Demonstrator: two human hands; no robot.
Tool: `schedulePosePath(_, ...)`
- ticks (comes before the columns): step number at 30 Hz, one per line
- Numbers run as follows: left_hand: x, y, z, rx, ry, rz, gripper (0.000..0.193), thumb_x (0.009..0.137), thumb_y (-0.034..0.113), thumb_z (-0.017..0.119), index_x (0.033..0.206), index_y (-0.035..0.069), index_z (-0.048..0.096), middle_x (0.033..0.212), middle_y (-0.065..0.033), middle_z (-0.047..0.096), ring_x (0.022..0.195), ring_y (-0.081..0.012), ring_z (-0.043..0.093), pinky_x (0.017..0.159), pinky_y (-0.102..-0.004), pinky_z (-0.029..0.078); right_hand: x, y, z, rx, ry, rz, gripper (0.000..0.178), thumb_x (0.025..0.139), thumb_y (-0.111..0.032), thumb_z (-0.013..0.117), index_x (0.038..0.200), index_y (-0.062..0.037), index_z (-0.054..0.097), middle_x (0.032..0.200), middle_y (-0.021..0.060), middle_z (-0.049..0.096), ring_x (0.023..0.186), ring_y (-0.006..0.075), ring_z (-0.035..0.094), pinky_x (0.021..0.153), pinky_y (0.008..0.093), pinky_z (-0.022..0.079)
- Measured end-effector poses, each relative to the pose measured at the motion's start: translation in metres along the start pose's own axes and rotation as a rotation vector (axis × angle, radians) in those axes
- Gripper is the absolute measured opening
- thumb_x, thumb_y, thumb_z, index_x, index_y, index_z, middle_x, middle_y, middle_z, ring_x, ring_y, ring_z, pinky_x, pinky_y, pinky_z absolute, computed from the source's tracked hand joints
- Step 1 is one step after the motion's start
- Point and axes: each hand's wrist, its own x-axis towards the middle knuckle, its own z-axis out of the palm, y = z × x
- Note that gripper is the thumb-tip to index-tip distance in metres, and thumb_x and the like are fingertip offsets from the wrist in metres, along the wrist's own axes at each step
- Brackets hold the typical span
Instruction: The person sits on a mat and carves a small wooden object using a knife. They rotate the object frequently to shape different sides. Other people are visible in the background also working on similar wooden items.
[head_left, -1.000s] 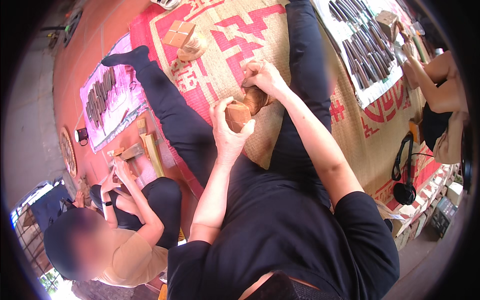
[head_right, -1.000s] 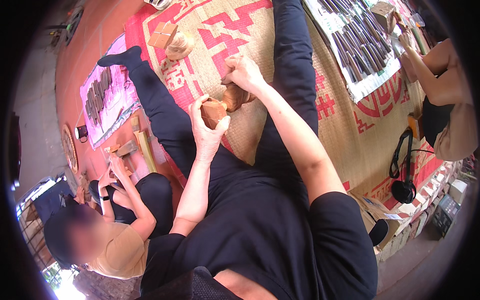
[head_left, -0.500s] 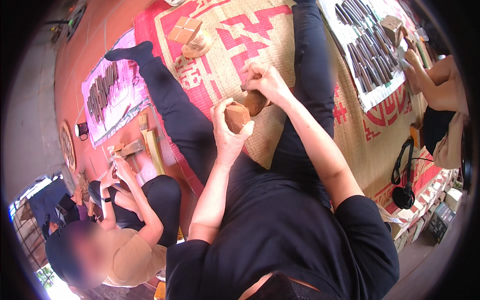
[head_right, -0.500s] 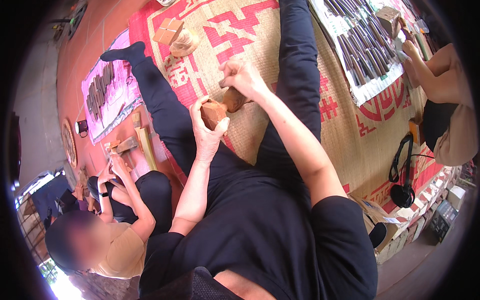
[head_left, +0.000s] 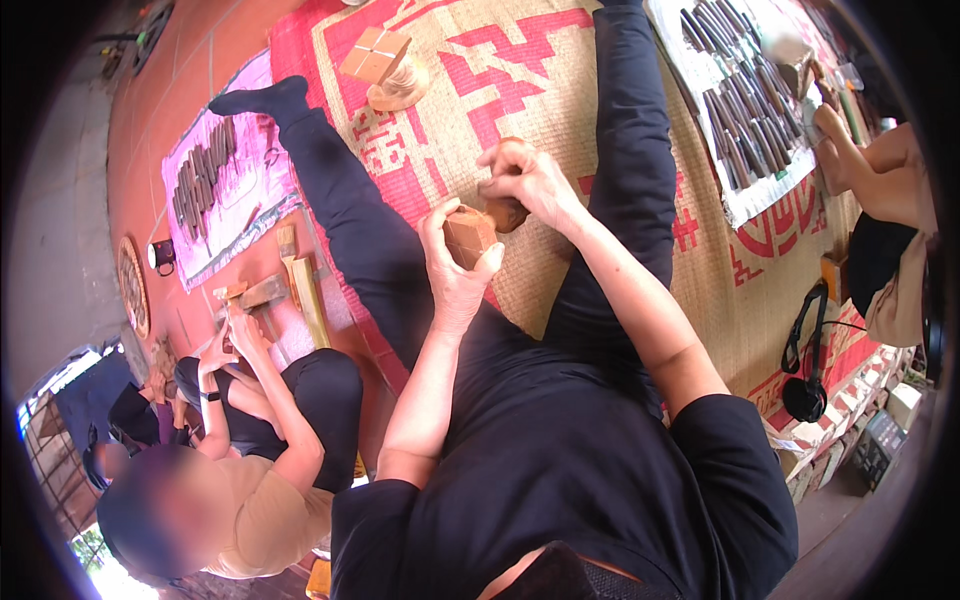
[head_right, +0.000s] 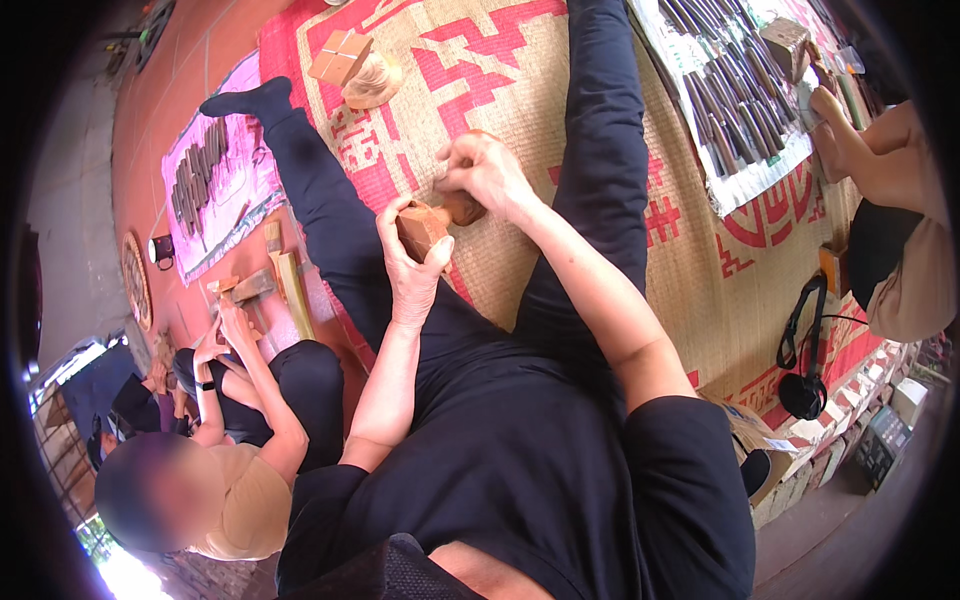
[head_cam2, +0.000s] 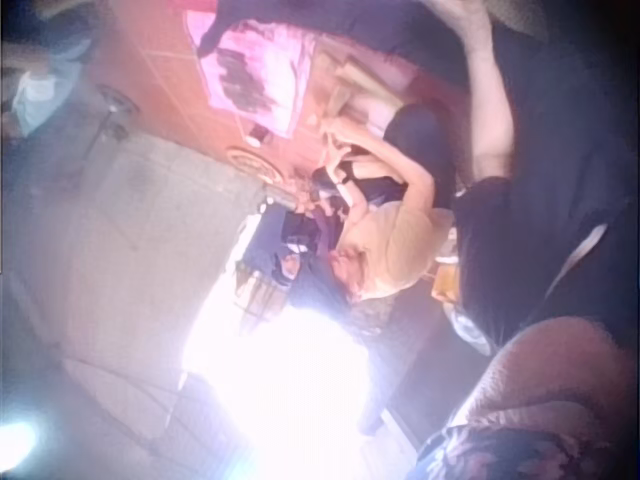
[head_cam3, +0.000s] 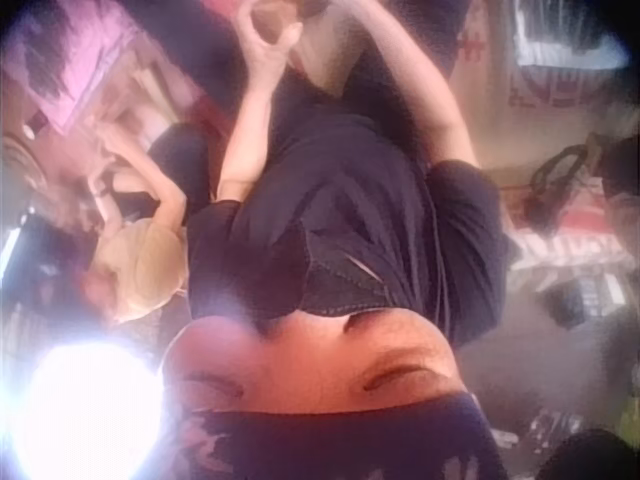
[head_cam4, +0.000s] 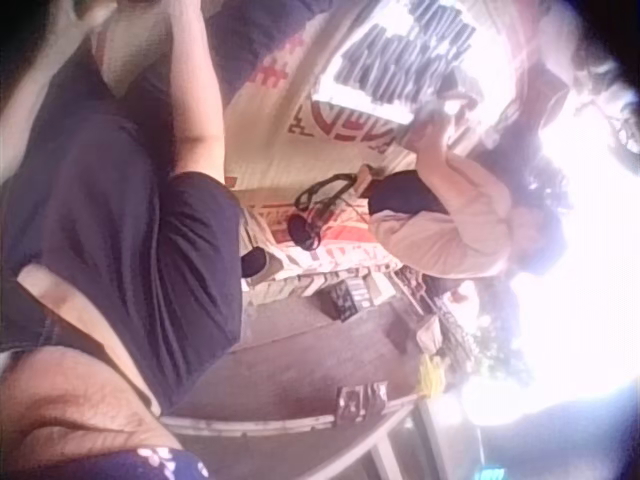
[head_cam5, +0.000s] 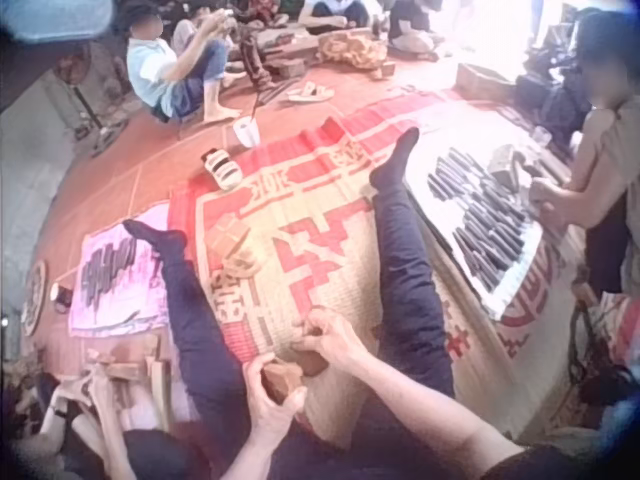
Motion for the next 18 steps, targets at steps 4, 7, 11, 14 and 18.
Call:
schedulePosePath(4,-0.003,0.001,0.002,-0.049,-0.029,-0.033,0.069,0.074,0.014,0.076,0.134,0.008,0.043,0.123,-0.0083,0.046,0.115,-0.0205,0.049,0.104,-0.0361,0.039,0.020,0.004,-0.015,-0.098,0.058,0.170,0.014,0.072,-0.009,0.075,0.070,-0.0047,0.062,0.093,0.0047,0.071,0.093,0.0209,0.065,0.084,0.0355,0.049)
schedulePosePath(7,0.002,0.000,0.000,-0.037,-0.006,-0.014,0.069,0.074,0.013,0.076,0.134,0.008,0.043,0.124,-0.0089,0.046,0.115,-0.0205,0.049,0.104,-0.0359,0.039,0.017,-0.005,-0.010,0.093,0.034,0.096,0.020,0.068,-0.008,0.078,0.066,-0.0036,0.059,0.097,0.0070,0.071,0.099,0.0229,0.063,0.089,0.0356,0.047)
schedulePosePath(11,0.003,-0.003,0.000,-0.017,0.013,0.002,0.069,0.074,0.013,0.076,0.134,0.008,0.043,0.122,-0.0086,0.047,0.115,-0.0203,0.049,0.104,-0.0356,0.038,-0.005,-0.017,0.001,0.033,-0.019,0.055,0.024,0.062,-0.009,0.082,0.065,-0.0038,0.059,0.099,0.0084,0.071,0.103,0.0251,0.062,0.092,0.0349,0.046)
schedulePosePath(14,0.001,-0.004,0.000,-0.069,-0.005,-0.041,0.069,0.074,0.014,0.076,0.134,0.008,0.043,0.123,-0.0084,0.047,0.116,-0.0205,0.048,0.104,-0.0358,0.038,0.013,0.018,-0.012,-0.078,0.084,0.002,0.019,0.067,-0.005,0.079,0.066,-0.0020,0.060,0.097,0.0095,0.070,0.104,0.0222,0.062,0.092,0.0330,0.046)
schedulePosePath(18,0.000,-0.004,0.001,0.028,0.000,0.033,0.069,0.075,0.016,0.076,0.134,0.008,0.043,0.123,-0.0081,0.047,0.115,-0.0199,0.048,0.103,-0.0354,0.039,0.017,0.003,-0.015,0.083,0.078,0.080,0.017,0.069,0.000,0.075,0.066,-0.0005,0.059,0.096,0.0120,0.069,0.103,0.0201,0.063,0.091,0.0328,0.047)
